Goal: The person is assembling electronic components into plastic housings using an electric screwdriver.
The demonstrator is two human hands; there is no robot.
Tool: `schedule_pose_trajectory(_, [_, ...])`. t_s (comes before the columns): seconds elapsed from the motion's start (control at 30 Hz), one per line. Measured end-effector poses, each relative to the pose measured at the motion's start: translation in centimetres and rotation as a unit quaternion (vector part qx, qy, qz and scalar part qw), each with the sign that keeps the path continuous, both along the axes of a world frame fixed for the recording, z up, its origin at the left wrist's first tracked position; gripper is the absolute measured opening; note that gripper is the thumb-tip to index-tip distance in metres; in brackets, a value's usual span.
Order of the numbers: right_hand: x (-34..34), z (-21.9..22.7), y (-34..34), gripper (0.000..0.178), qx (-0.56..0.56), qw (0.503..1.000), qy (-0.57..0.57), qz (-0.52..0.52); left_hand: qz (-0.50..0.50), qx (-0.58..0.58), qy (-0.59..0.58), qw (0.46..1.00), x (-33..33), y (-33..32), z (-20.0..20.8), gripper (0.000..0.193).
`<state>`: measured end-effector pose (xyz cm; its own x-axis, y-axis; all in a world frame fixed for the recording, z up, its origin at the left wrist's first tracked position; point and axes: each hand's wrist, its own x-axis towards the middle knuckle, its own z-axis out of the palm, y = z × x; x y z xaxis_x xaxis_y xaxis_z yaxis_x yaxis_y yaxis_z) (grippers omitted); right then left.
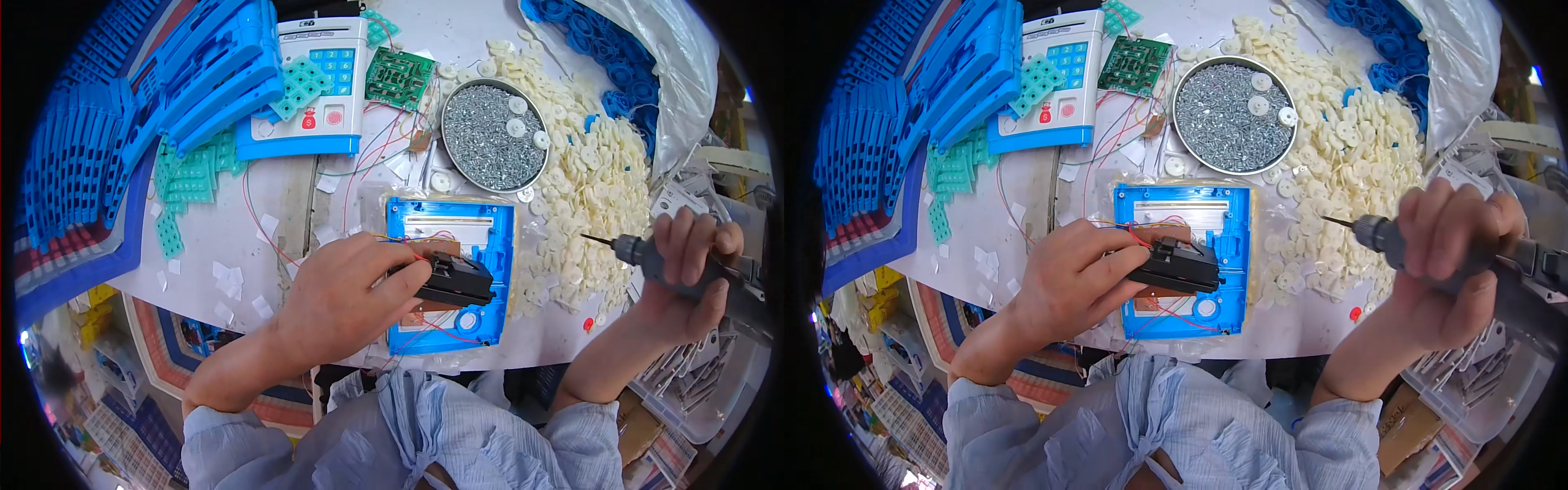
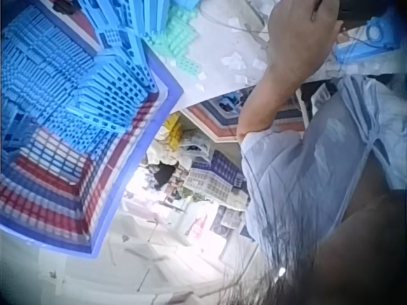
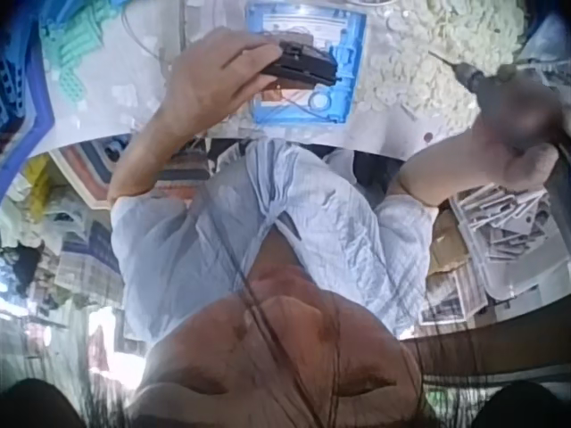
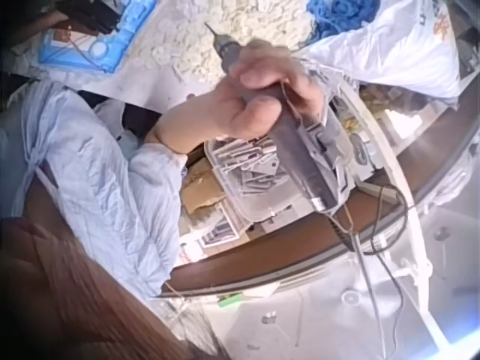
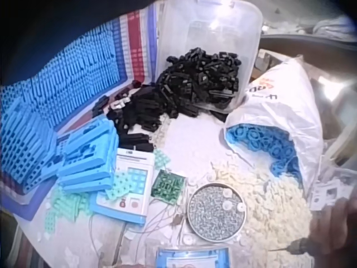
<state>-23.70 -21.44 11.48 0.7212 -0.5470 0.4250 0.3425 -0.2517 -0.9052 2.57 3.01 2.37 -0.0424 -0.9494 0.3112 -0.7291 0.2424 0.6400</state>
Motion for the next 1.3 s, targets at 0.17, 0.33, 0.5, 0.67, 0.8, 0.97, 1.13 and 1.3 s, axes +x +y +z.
schedule_pose_trajectory(0.17, [4.9, -0.4, 3.0, 0.037, 0.066, 0.995, -0.019, 0.067, 0.003, 0.006, 0.003, 1.0, 0.0, 0.3, 0.1, 0.052])
schedule_pose_trajectory(0.33, [7.4, -0.1, 6.3, 0.034, 0.134, 0.987, -0.039, 0.08, 0.009, 0.009, 0.004, 1.0, -0.3, 0.2, 0.3, 0.052])
schedule_pose_trajectory(0.5, [8.3, -0.2, 7.5, 0.032, 0.152, 0.982, -0.056, 0.095, 0.041, 0.013, 0.011, 0.999, -0.5, -0.2, 1.2, 0.053])
schedule_pose_trajectory(0.67, [8.3, 0.6, 8.5, 0.032, 0.157, 0.98, -0.076, 0.094, 0.067, -0.078, 0.011, 0.995, -1.1, -3.1, 1.5, 0.045])
schedule_pose_trajectory(0.8, [8.4, 0.9, 9.1, 0.031, 0.154, 0.982, -0.069, 0.088, 0.026, -0.116, 0.0, 0.993, -1.0, -3.3, 0.8, 0.031])
schedule_pose_trajectory(0.97, [8.0, 1.3, 8.9, 0.03, 0.15, 0.98, -0.049, 0.124, 0.033, -0.107, 0.015, 0.994, -1.1, -3.1, 1.3, 0.023])
schedule_pose_trajectory(1.13, [8.3, 1.6, 9.5, 0.031, 0.141, 0.982, -0.034, 0.124, 0.046, -0.091, -0.046, 0.994, -1.0, -2.6, 1.8, 0.026])
schedule_pose_trajectory(1.3, [7.6, 1.1, 9.0, 0.03, 0.119, 0.989, -0.032, 0.086, 0.122, -0.031, -0.025, 0.992, -2.3, -1.6, 2.7, 0.044])
